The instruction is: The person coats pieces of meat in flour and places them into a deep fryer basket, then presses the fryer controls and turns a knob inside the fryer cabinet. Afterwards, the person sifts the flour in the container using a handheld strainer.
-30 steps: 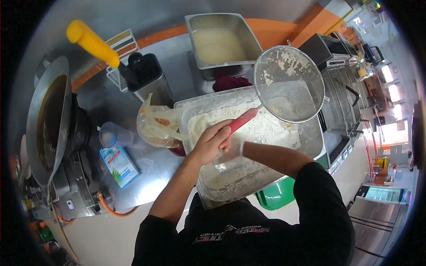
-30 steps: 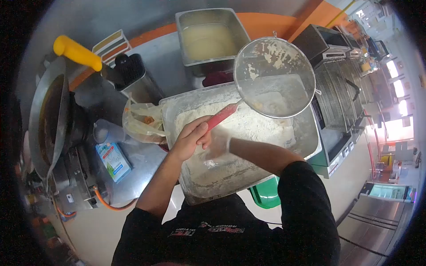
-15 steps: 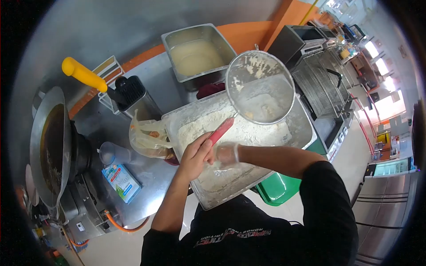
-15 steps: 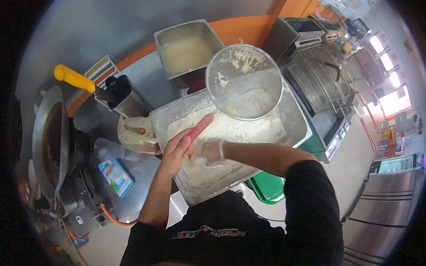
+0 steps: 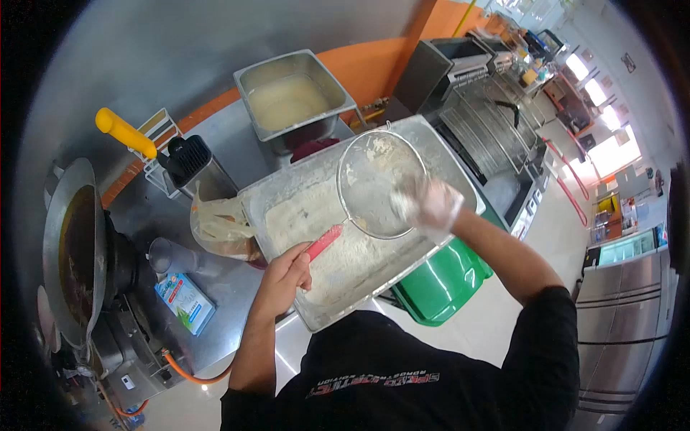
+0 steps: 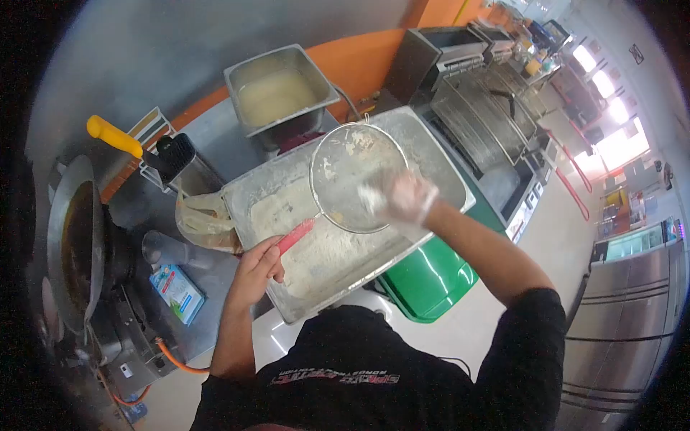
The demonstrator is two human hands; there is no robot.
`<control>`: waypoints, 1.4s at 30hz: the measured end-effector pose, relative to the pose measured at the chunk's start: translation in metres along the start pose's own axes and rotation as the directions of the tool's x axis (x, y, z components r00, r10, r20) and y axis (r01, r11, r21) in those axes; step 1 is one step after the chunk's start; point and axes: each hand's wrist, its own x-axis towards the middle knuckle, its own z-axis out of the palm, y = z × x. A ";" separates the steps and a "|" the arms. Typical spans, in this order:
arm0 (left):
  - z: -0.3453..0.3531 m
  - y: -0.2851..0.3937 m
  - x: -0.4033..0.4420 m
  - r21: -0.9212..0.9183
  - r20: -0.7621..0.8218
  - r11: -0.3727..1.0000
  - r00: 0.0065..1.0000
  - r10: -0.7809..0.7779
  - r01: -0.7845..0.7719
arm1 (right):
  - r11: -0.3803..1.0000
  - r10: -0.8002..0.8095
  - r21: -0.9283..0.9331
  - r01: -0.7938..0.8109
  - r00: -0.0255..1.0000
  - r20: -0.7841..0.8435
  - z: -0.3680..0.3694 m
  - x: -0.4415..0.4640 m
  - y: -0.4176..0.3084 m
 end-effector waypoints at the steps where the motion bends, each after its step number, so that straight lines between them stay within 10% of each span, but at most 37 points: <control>1: 0.001 -0.003 -0.002 0.008 0.004 1.000 1.000 -0.014 0.014 | 0.998 0.064 0.004 -0.064 0.997 0.042 0.002 0.012 0.002; 3: 0.002 -0.010 -0.001 -0.070 0.023 0.997 1.000 -0.014 0.015 | 0.991 0.129 0.012 -0.130 0.989 0.078 0.008 0.037 0.010; 6: 0.004 -0.019 0.000 -0.120 0.005 0.993 1.000 -0.017 0.017 | 0.929 -0.269 -0.327 0.176 0.926 -0.265 0.016 0.048 0.028; 9: 0.001 -0.025 0.004 -0.133 -0.027 0.991 0.999 -0.029 0.025 | 0.904 0.310 0.350 -0.247 0.940 -0.139 -0.025 0.025 0.042; 13: 0.004 -0.018 0.017 -0.158 -0.027 0.987 1.000 0.004 -0.008 | 0.718 0.648 0.395 -0.574 0.758 -0.075 -0.037 -0.021 0.066; 15: 0.004 -0.017 0.031 -0.141 -0.024 0.984 0.994 0.110 -0.112 | 0.692 0.707 0.107 -0.714 0.700 0.105 -0.005 -0.041 0.094; 18: 0.004 -0.015 0.055 -0.185 0.000 0.969 0.987 0.163 -0.161 | 0.938 0.105 -0.337 0.077 0.866 0.489 0.126 -0.091 0.217; 25: 0.000 -0.022 0.075 -0.245 -0.018 0.941 0.972 0.235 -0.232 | 0.988 0.113 -0.150 -0.028 0.791 0.601 0.182 -0.038 0.150; 27: -0.002 -0.024 0.076 -0.251 -0.030 0.942 0.974 0.224 -0.224 | 0.906 -0.292 -0.015 0.423 0.651 0.700 0.230 -0.018 0.154; 29: -0.001 -0.025 0.075 -0.256 -0.039 0.941 0.976 0.216 -0.219 | 0.861 -0.273 0.509 -0.006 0.838 0.473 0.237 0.002 0.101; 32: -0.003 -0.026 0.075 -0.250 -0.052 0.947 0.979 0.196 -0.203 | 0.897 -0.418 0.357 0.260 0.760 0.498 0.176 0.042 -0.002; 34: -0.004 -0.028 0.076 -0.290 -0.029 0.936 0.980 0.198 -0.197 | 0.828 -0.077 0.466 -0.313 0.759 0.646 0.125 0.059 -0.047; 35: -0.005 -0.029 0.076 -0.291 -0.035 0.937 0.980 0.195 -0.196 | 0.828 -0.083 0.468 -0.310 0.757 0.649 0.139 0.058 -0.036; 37: -0.009 -0.031 0.075 -0.296 0.001 0.938 0.982 0.189 -0.180 | 0.953 -0.281 0.156 0.260 0.951 0.132 0.173 0.044 0.008; 42: -0.009 -0.032 0.075 -0.299 0.009 0.941 0.986 0.169 -0.159 | 0.974 -0.153 -0.100 0.202 0.918 0.366 0.138 0.019 0.058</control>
